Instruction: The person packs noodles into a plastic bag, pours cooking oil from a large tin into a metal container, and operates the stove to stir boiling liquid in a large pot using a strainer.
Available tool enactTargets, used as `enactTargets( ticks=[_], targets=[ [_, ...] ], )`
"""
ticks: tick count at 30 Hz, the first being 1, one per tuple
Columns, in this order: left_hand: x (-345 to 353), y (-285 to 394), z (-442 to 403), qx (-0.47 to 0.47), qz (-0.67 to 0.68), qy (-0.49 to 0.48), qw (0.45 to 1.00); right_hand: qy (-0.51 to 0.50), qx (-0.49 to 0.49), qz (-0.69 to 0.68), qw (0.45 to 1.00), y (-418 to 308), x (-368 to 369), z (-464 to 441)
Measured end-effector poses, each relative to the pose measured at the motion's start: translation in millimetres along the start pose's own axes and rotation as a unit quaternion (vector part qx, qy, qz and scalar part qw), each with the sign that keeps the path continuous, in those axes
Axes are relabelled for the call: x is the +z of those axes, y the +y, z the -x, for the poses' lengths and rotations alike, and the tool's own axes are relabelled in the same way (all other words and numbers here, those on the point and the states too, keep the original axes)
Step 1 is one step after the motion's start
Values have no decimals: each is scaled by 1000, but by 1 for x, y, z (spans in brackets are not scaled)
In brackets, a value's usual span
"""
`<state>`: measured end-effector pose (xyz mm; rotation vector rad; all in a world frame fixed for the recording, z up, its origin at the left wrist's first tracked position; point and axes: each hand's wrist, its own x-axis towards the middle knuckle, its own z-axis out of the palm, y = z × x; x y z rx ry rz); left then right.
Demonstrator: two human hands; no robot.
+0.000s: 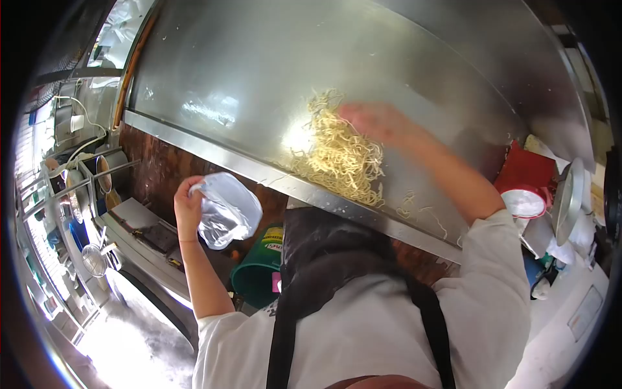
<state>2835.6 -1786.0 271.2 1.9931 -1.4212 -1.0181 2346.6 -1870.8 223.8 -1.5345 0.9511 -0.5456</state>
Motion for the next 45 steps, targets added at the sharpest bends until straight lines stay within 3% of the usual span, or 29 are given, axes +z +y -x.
enactTargets(
  ticks=[3,5,7,9,11,12,13,14,15,16,18,19,20,21,22,23,24,27,28,31,32,33,35,38,39,41,42,44,45],
  targets=[
    [9,22,16,-40,4,-44,998,236,54,182,953,61,-104,5],
    [10,39,17,-41,-7,-33,999,352,11,363,863,124,-166,-10],
    [14,53,15,-26,-3,-21,999,359,72,562,742,184,-183,-43],
    [19,64,15,0,17,-9,1000,378,-37,585,717,189,-122,-81],
    [22,64,14,-1,12,-33,999,202,-74,480,851,120,-31,-101],
    [27,67,11,2,16,-40,999,102,-16,286,953,76,7,-95],
    [29,71,8,6,21,-48,999,69,-68,353,931,84,56,-103],
    [29,74,7,10,9,-47,999,12,-87,297,951,63,82,-87],
    [27,77,8,12,-1,-47,999,-38,-39,197,979,41,94,-60],
    [25,78,9,13,-11,-48,999,-199,-54,195,959,43,91,-58],
    [16,78,14,12,-19,-29,999,-108,-10,71,992,29,63,-2],
    [11,74,15,11,-22,-21,999,-30,85,-10,996,13,32,30],
    [6,64,16,4,-8,-15,1000,116,9,-45,992,71,12,54],
    [-1,48,14,-22,23,-14,999,240,107,202,944,62,-23,89],
    [-4,36,13,-17,32,-17,999,252,326,99,906,67,-68,119],
    [-6,28,11,-13,41,-19,999,414,213,216,858,114,-98,153],
    [-6,24,8,-5,32,-21,999,556,122,347,745,160,-128,187],
    [2,19,6,7,37,-24,999,600,107,505,611,241,-148,211],
    [6,27,5,6,55,-29,998,536,203,432,696,189,-115,170],
    [11,47,-3,19,58,-59,996,446,83,203,868,175,29,51],
    [15,53,-7,38,51,-62,996,299,188,231,907,113,60,27],
    [19,60,-11,58,45,-66,995,219,200,135,946,60,84,18],
    [16,77,-9,92,12,-70,993,151,26,98,983,63,116,33],
    [-1,67,-10,72,62,-105,990,387,48,160,907,74,99,143],
    [2,76,-1,81,64,-95,990,468,57,64,879,122,88,194],
    [5,63,4,119,57,-41,990,652,235,297,656,91,66,282],
    [1,56,4,100,60,-61,991,660,269,411,568,140,51,339],
    [-10,39,2,61,64,-98,991,675,343,347,553,165,38,386],
    [-13,36,1,65,65,-108,990,645,377,389,539,172,39,378]
  ],
)
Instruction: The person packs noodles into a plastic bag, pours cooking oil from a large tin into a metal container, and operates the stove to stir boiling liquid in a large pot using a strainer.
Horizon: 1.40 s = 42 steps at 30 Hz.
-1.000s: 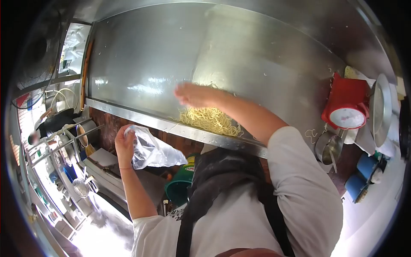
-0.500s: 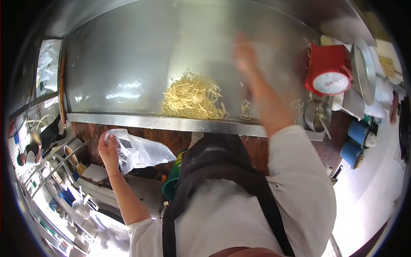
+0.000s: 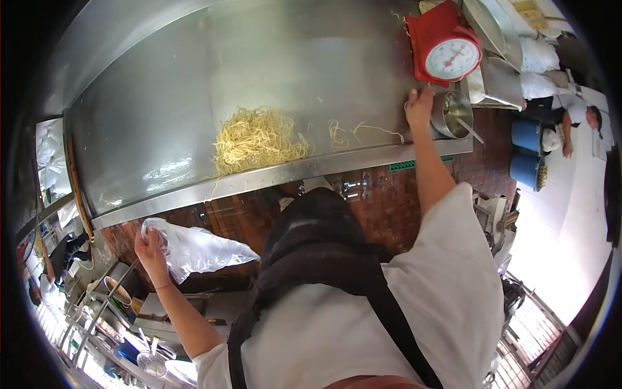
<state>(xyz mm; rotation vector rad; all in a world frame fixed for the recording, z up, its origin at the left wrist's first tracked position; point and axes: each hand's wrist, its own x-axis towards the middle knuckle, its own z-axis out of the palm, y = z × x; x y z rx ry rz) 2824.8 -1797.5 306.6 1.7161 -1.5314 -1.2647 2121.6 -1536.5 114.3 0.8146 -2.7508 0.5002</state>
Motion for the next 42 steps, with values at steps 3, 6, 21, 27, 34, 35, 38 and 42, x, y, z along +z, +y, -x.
enactTargets(
  ticks=[3,6,21,27,34,35,38,42],
  targets=[
    [-9,-1,-6,13,-12,-20,1000,-51,-27,24,998,-70,26,32],
    [-11,0,-10,19,-34,-10,999,-43,-132,-23,990,-184,93,141],
    [-19,-7,24,33,-55,-6,998,-24,-1,-16,1000,-109,48,43],
    [-7,19,13,44,-29,-9,999,-310,-186,-423,831,-261,-33,154],
    [-53,-35,27,-19,-2,15,1000,-138,-255,72,954,59,-82,49],
    [-50,-37,30,-12,-3,14,1000,-163,-163,21,973,70,-95,55],
    [-32,-28,41,3,0,16,1000,-164,-173,46,970,36,-83,88],
    [-19,-14,34,21,-17,2,1000,-189,-258,69,945,-176,-34,186]
  ],
)
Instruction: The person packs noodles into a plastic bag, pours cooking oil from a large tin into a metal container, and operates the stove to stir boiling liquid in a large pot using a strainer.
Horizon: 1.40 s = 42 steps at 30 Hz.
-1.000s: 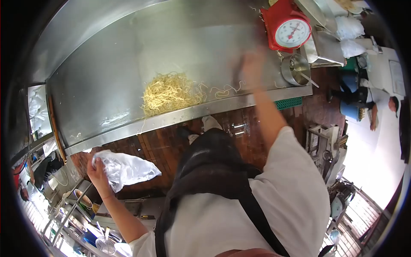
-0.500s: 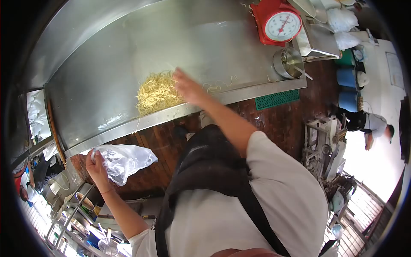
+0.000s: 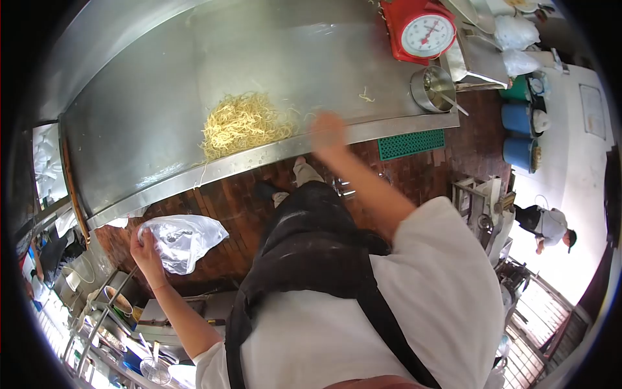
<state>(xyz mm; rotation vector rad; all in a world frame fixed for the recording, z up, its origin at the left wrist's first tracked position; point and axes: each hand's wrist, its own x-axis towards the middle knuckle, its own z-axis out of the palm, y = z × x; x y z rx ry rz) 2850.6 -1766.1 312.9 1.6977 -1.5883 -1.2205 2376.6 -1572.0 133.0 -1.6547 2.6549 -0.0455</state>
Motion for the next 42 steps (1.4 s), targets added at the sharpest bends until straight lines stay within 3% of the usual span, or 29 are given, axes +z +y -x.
enactTargets(
  ticks=[1,2,3,6,7,8,9,10,11,12,15,17,18,20,22,25,29,31,34,37,39,42],
  targets=[
    [-1,2,-5,9,-9,-12,1000,69,13,-171,983,-55,0,-10],
    [-2,4,-8,17,-19,-23,999,6,-12,-153,988,-101,5,-26],
    [-1,12,-7,30,-15,-25,999,2,-40,-260,965,-129,9,-42],
    [-4,34,7,6,4,11,1000,-88,35,-445,890,-89,-75,-67],
    [-10,33,13,-17,40,16,999,55,15,-380,923,-58,-72,-70],
    [-21,20,14,-27,41,13,999,75,-11,-243,967,-5,-38,-78],
    [-37,-3,15,-39,42,13,998,10,72,-200,977,33,-72,-76],
    [-50,-24,19,-51,41,14,998,86,9,-86,993,94,-34,-66],
    [-56,-40,24,-31,41,29,998,106,96,-40,989,135,-22,-63],
    [-53,-38,33,-28,45,48,997,-52,175,-44,982,147,-58,-68],
    [-51,-47,46,-22,-10,62,998,227,266,93,932,164,50,-75],
    [-48,-45,46,-38,-21,57,997,185,165,-2,969,57,42,-88],
    [-43,-35,45,-35,-39,59,997,194,121,-216,949,18,85,-99],
    [-37,-23,38,-3,-36,41,999,184,47,-267,945,-101,86,-105],
    [-42,-25,33,-8,-21,39,999,18,-3,-487,873,-166,27,-117],
    [-47,-9,41,2,-41,73,996,13,-181,-332,926,-182,-37,-120],
    [-50,-25,45,-82,19,103,991,10,-343,-248,906,-246,-55,-81],
    [-44,-33,43,-50,22,94,994,-8,-392,-248,886,-285,-50,-57],
    [-42,-34,46,-44,20,78,996,-5,-374,-142,917,-305,-12,-65],
    [-52,-39,50,-52,0,95,994,-53,-264,-88,959,-262,-34,-103],
    [-59,-49,54,-53,13,109,993,26,-244,-10,969,-226,-14,-122],
    [-63,-61,56,-73,67,108,989,34,-259,-109,959,-202,-63,-125]
  ],
)
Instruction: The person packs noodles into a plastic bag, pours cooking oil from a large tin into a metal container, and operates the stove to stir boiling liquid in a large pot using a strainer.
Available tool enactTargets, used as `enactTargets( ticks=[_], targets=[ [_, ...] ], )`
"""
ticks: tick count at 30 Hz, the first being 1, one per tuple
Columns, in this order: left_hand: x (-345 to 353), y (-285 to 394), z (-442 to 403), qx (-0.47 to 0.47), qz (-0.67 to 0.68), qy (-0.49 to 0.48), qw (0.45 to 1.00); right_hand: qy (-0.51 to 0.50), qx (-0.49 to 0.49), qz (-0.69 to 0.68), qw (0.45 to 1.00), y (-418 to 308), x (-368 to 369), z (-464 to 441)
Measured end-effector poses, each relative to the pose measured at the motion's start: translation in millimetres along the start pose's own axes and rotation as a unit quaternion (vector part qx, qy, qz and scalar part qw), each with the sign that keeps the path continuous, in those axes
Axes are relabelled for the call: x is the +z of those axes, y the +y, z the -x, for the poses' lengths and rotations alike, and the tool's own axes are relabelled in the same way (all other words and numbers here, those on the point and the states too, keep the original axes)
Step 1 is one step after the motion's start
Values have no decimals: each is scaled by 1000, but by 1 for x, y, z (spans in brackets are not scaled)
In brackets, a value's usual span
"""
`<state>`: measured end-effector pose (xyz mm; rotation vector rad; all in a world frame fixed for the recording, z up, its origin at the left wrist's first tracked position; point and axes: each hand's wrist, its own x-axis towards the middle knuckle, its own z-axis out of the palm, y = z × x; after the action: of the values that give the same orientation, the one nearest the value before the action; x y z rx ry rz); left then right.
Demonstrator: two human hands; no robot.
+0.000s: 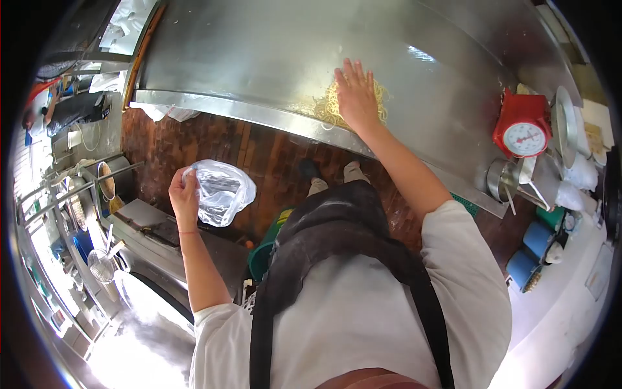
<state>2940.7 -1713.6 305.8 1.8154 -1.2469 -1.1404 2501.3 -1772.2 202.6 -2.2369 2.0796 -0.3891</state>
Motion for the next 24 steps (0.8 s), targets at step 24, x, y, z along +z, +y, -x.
enactTargets(
  ticks=[24],
  targets=[
    [256,235,-210,177,255,-85,947,-46,37,-224,973,52,23,47]
  ],
)
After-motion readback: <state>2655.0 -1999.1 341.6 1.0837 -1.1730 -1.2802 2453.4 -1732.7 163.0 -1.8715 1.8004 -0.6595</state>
